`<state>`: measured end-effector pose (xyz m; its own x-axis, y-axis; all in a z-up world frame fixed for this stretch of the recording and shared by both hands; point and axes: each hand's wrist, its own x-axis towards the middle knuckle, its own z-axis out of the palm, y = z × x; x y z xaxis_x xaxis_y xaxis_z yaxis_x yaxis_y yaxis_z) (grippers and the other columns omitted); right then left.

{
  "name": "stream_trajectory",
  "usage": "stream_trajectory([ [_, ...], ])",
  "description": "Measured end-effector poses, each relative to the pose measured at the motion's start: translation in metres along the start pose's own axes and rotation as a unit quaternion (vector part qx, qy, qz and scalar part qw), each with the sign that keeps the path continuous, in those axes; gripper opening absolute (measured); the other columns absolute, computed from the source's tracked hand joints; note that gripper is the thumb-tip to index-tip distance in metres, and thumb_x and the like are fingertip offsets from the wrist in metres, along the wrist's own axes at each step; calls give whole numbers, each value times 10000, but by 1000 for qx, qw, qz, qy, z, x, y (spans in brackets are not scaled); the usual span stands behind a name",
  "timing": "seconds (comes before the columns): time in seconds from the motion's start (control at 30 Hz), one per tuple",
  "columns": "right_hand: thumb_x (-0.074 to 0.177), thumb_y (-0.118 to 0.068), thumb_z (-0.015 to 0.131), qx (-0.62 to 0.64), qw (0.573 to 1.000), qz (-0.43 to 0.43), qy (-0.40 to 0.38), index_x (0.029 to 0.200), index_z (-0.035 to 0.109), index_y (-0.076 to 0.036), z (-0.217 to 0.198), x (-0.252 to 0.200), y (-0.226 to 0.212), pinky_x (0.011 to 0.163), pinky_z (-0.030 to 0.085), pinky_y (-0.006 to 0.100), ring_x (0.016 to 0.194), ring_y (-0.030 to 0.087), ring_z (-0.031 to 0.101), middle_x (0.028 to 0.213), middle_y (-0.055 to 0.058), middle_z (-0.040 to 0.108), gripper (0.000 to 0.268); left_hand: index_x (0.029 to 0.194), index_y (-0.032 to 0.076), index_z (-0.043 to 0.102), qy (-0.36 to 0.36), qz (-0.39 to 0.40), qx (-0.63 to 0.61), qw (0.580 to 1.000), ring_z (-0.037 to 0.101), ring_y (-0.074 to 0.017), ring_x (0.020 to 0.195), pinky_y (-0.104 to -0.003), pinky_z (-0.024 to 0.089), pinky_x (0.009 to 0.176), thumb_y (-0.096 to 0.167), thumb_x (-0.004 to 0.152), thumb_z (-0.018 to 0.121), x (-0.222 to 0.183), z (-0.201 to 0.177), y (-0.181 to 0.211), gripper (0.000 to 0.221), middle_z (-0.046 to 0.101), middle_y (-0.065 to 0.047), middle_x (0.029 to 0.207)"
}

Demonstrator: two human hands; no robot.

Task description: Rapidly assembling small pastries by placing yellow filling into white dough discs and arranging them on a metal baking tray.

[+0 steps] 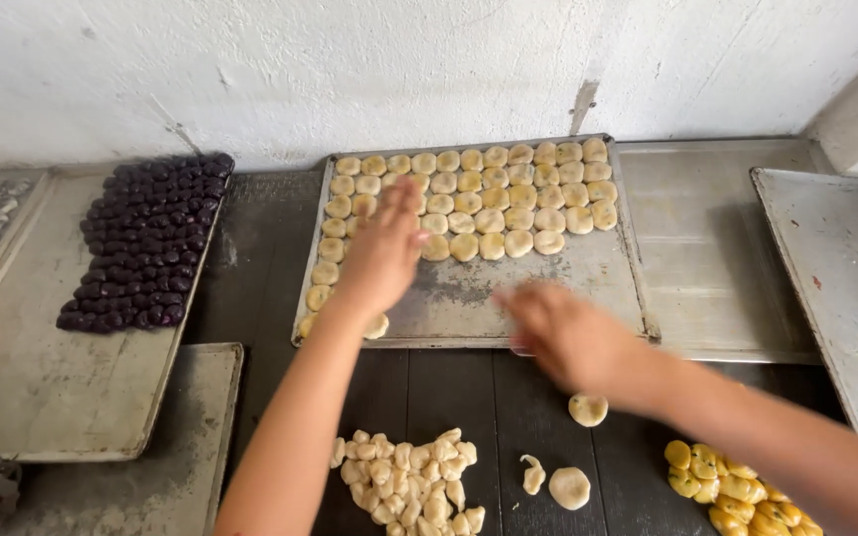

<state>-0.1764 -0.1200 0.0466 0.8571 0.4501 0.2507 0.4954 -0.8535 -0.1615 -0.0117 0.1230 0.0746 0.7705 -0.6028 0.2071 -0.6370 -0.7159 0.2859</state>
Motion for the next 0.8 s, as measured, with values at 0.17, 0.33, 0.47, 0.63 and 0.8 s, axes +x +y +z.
stream_trajectory([
  [0.17,969,-65,669,228,951,-21,-206,1302,695,-59,-11,-96,-38,862,651,319,1010,232,724,1121,66,707,334,1679,104,74,-151,-18,36,988,-7,-334,1613,-586,-17,1285,449,1113,264,-25,7,-24,690,28,-95,1767],
  [0.33,972,-189,749,224,962,-2,-159,1224,722,-89,27,-134,-31,810,560,402,938,279,662,1032,57,651,273,1690,147,-8,-238,11,38,970,-144,-257,1627,-553,-163,1268,595,1064,160,-28,36,-13,788,-67,-41,1784],
  [0.47,942,-166,774,337,910,59,-236,957,622,-209,0,-115,-46,836,544,355,929,209,642,994,-4,613,159,1673,116,202,-165,5,-29,986,-28,-302,1628,-597,-91,1268,586,1067,255,-23,29,-12,769,143,-85,1761],
  [0.63,892,-94,801,408,856,236,-214,1089,749,-227,-64,-43,-8,675,573,224,728,52,672,846,-94,745,243,1673,140,241,-91,41,-37,994,33,-362,1621,-633,-38,1250,488,1094,400,-39,20,-4,694,234,-137,1736],
  [0.8,979,-178,747,293,855,418,-85,1186,662,-74,-61,37,104,757,547,352,794,207,677,913,105,763,247,1610,145,373,-79,109,-9,991,82,-418,1566,-693,-44,1228,360,1043,551,-56,21,22,632,258,-168,1704],
])
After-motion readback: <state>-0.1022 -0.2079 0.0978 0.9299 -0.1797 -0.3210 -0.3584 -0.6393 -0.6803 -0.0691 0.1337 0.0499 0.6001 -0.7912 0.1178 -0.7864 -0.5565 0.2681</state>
